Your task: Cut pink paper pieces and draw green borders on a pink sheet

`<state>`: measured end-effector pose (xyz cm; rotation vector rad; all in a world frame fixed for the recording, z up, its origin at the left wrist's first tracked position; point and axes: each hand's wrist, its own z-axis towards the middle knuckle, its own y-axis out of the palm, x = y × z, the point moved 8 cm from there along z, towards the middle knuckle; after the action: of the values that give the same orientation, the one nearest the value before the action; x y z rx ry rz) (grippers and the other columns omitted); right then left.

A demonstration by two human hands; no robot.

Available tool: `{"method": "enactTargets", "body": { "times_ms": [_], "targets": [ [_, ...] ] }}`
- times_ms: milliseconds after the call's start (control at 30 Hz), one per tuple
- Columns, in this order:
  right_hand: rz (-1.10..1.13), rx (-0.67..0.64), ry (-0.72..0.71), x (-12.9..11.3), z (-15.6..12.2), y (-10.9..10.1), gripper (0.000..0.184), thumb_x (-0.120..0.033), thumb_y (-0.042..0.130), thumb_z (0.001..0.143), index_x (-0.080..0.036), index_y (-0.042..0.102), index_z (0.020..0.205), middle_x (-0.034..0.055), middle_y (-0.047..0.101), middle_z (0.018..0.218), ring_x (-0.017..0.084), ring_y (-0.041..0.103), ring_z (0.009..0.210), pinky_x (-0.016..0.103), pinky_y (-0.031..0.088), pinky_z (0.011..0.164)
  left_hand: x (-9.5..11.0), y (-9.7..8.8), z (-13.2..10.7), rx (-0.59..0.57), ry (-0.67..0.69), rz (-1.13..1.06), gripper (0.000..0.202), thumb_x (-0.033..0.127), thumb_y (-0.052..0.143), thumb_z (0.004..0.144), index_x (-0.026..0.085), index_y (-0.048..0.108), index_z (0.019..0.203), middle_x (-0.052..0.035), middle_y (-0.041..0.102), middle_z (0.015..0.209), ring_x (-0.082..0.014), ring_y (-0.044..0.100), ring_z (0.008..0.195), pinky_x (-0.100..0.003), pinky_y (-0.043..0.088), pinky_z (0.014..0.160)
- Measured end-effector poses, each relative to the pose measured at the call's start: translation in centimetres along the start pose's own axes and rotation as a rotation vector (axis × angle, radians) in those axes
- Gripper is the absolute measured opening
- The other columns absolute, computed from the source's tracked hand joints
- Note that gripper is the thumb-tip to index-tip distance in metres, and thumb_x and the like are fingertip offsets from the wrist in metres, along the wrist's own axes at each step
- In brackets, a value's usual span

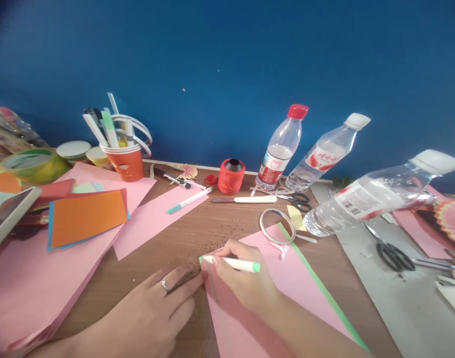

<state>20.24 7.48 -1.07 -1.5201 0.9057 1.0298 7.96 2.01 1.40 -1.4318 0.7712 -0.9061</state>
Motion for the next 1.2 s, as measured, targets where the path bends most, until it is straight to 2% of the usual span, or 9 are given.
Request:
{"method": "enactTargets", "body": {
  "times_ms": [100, 200, 267, 333, 467, 600, 900, 1067, 1200],
  "targets": [
    [-0.023, 0.0, 0.024, -0.1, 0.0, 0.1, 0.014, -0.021, 0.058, 0.078, -0.019, 0.058, 0.064, 0.0035, 0.071, 0.074, 0.019, 0.064, 0.069, 0.028, 0.047, 0.059, 0.0, 0.0, 0.0, 0.004, -0.007, 0.02, 0.029, 0.028, 0.049, 0.085, 0.017, 0.064, 0.108, -0.01, 0.058, 0.123, -0.0266, 0.049, 0.114, -0.039, 0.04, 0.09],
    [0.006, -0.003, 0.012, -0.3, 0.0, 0.1, 0.012, -0.021, 0.056, 0.079, -0.019, 0.06, 0.067, 0.004, 0.071, 0.079, 0.019, 0.064, 0.074, 0.029, 0.047, 0.064, 0.0, -0.1, 0.0, 0.021, -0.006, 0.047, 0.03, 0.029, 0.048, 0.087, 0.016, 0.064, 0.108, -0.0109, 0.058, 0.124, -0.0268, 0.049, 0.113, -0.039, 0.04, 0.089],
    [-0.014, -0.007, 0.012, -0.2, 0.0, 0.2, 0.014, -0.02, 0.056, 0.078, -0.019, 0.058, 0.064, 0.0033, 0.07, 0.073, 0.019, 0.063, 0.07, 0.028, 0.046, 0.061, -0.1, -0.1, 0.0, 0.018, 0.0, 0.049, 0.03, 0.03, 0.047, 0.088, 0.015, 0.064, 0.107, -0.0109, 0.058, 0.123, -0.0263, 0.049, 0.113, -0.038, 0.041, 0.088],
    [-0.051, 0.006, 0.023, 0.0, 0.0, 0.1, 0.017, -0.019, 0.057, 0.076, -0.019, 0.055, 0.06, 0.0016, 0.066, 0.064, 0.017, 0.06, 0.061, 0.027, 0.043, 0.054, -0.2, 0.0, 0.0, 0.008, -0.002, 0.04, 0.029, 0.029, 0.046, 0.088, 0.016, 0.064, 0.107, -0.0106, 0.058, 0.123, -0.0257, 0.05, 0.113, -0.037, 0.041, 0.088],
    [-0.032, -0.004, 0.011, 0.3, 0.0, 0.0, 0.013, -0.02, 0.056, 0.077, -0.019, 0.058, 0.064, 0.0013, 0.065, 0.067, 0.015, 0.056, 0.061, 0.025, 0.04, 0.054, -0.1, -0.1, -0.1, 0.011, 0.005, 0.05, 0.029, 0.029, 0.045, 0.089, 0.016, 0.063, 0.108, -0.0111, 0.058, 0.123, -0.0262, 0.051, 0.113, -0.037, 0.042, 0.087],
    [-0.084, 0.004, 0.008, 0.2, 0.0, -0.1, 0.017, -0.019, 0.056, 0.075, -0.019, 0.054, 0.059, -0.0023, 0.054, 0.055, 0.012, 0.047, 0.052, 0.024, 0.033, 0.048, 0.7, -0.5, -0.1, 0.03, 0.067, 0.149, 0.027, 0.029, 0.046, 0.089, 0.014, 0.064, 0.102, -0.0144, 0.059, 0.119, -0.0304, 0.049, 0.115, -0.042, 0.041, 0.088],
    [-0.035, -0.013, 0.054, 0.4, 0.1, 0.2, 0.011, -0.019, 0.055, 0.074, -0.018, 0.055, 0.063, -0.0008, 0.058, 0.063, 0.013, 0.049, 0.058, 0.024, 0.035, 0.053, 1.1, -0.4, -0.1, 0.059, 0.104, 0.199, 0.026, 0.029, 0.047, 0.089, 0.012, 0.065, 0.096, -0.0161, 0.059, 0.119, -0.0327, 0.048, 0.117, -0.042, 0.041, 0.088],
    [-0.097, -0.019, 0.054, 0.7, 0.1, 0.1, 0.015, -0.02, 0.054, 0.073, -0.018, 0.049, 0.059, -0.0035, 0.047, 0.054, 0.012, 0.041, 0.052, 0.023, 0.03, 0.049, 1.5, -0.9, -0.1, 0.103, 0.151, 0.186, 0.019, 0.029, 0.052, 0.088, 0.017, 0.066, 0.09, -0.0106, 0.06, 0.116, -0.0302, 0.052, 0.111, -0.041, 0.04, 0.087],
    [-0.079, 0.086, -0.005, 0.2, -0.3, -0.7, 0.019, -0.022, 0.053, 0.076, -0.019, 0.048, 0.058, -0.0033, 0.047, 0.054, 0.011, 0.041, 0.052, 0.023, 0.031, 0.049, 1.7, -1.5, 0.0, 0.151, 0.176, 0.185, 0.018, 0.029, 0.053, 0.088, 0.018, 0.066, 0.085, -0.0075, 0.062, 0.113, -0.0281, 0.054, 0.105, -0.039, 0.041, 0.085]
  ]
}}
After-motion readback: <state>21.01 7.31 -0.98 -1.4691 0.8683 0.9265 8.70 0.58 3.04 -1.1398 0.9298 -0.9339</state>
